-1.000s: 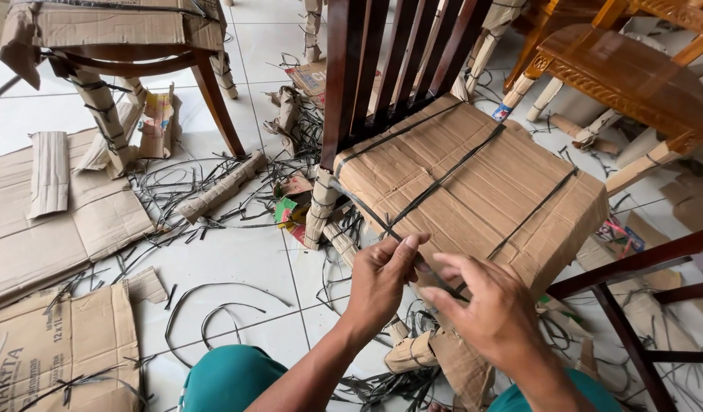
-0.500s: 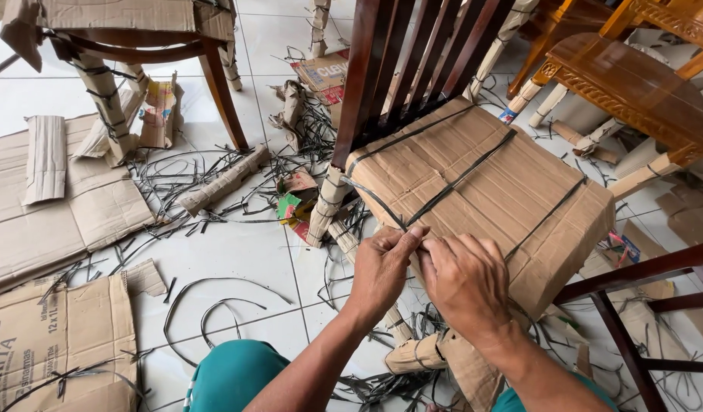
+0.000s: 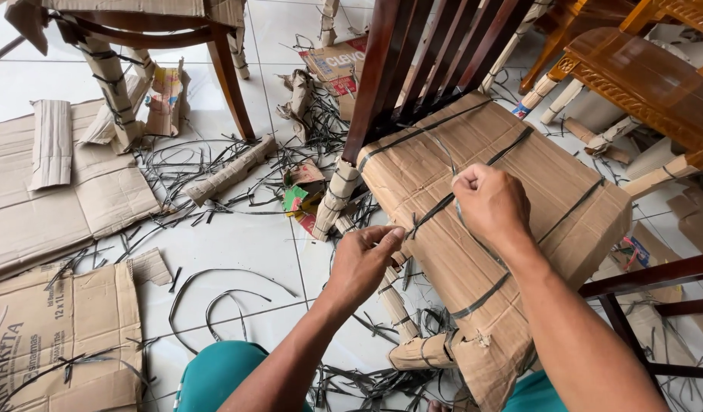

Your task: Securing cardboard protective layers to a wooden chair seat using plastic tension straps and a utility knife.

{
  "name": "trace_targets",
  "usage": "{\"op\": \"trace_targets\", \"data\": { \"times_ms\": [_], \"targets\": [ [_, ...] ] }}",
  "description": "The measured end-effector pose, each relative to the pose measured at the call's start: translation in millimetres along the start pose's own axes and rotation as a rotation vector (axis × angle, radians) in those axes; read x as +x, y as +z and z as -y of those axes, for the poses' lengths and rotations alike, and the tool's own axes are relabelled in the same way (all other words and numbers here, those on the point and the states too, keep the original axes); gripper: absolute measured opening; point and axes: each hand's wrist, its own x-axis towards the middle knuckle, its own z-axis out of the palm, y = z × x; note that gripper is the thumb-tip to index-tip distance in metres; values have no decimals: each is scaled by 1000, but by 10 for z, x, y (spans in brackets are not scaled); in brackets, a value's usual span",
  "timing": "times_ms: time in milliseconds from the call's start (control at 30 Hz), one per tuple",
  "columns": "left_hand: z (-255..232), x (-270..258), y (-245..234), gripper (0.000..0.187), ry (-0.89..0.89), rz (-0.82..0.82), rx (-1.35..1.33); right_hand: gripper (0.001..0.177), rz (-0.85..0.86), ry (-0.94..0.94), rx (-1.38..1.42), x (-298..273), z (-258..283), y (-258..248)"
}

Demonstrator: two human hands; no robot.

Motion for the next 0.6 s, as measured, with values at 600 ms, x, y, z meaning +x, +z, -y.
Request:
{"op": "trace_targets", "data": {
  "times_ms": [600],
  "targets": [
    [181, 72, -179, 48, 74, 5, -30, 22, 65, -57, 143, 370, 274, 334]
  ]
}}
